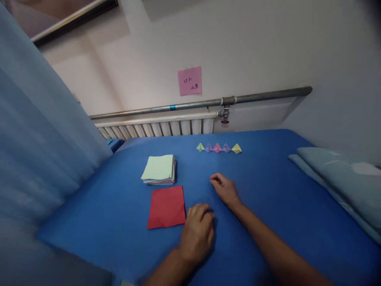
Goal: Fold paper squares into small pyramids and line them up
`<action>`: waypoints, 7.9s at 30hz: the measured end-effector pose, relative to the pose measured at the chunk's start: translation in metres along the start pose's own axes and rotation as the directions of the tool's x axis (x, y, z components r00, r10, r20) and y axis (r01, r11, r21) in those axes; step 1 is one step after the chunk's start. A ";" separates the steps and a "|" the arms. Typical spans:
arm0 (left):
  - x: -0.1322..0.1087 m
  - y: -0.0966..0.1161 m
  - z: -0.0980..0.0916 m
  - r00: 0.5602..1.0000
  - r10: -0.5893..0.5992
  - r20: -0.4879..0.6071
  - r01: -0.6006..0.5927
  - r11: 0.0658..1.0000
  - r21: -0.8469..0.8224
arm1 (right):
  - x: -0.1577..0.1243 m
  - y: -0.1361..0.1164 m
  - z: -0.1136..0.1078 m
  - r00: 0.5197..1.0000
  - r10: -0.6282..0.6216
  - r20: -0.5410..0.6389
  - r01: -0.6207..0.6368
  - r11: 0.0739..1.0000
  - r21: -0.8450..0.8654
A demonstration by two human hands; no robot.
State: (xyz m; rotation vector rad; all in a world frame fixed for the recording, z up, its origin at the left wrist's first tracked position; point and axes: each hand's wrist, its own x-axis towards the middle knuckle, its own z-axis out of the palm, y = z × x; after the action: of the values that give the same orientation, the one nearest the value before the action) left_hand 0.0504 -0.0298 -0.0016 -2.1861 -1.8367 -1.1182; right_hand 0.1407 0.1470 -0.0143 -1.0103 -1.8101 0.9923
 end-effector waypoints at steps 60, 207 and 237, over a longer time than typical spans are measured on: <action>0.060 -0.071 0.004 0.931 0.075 0.357 0.000 0.979 -0.204 | -0.008 0.015 -0.063 0.964 0.208 -0.165 -0.210 0.978 0.003; -0.024 -0.039 -0.045 0.910 0.137 0.392 -0.018 0.956 -0.292 | -0.180 -0.050 -0.099 0.952 -0.203 0.229 0.257 0.936 -0.240; -0.010 -0.017 -0.018 0.970 -0.186 0.159 0.171 0.980 0.099 | -0.174 -0.045 -0.080 0.990 0.136 -0.045 -0.136 0.795 -0.591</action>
State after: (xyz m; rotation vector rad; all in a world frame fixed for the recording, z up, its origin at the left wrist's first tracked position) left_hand 0.0267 -0.0422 -0.0007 -2.1631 -2.1458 -0.8873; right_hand 0.2610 -0.0071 0.0066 -1.5355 -2.1271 0.4900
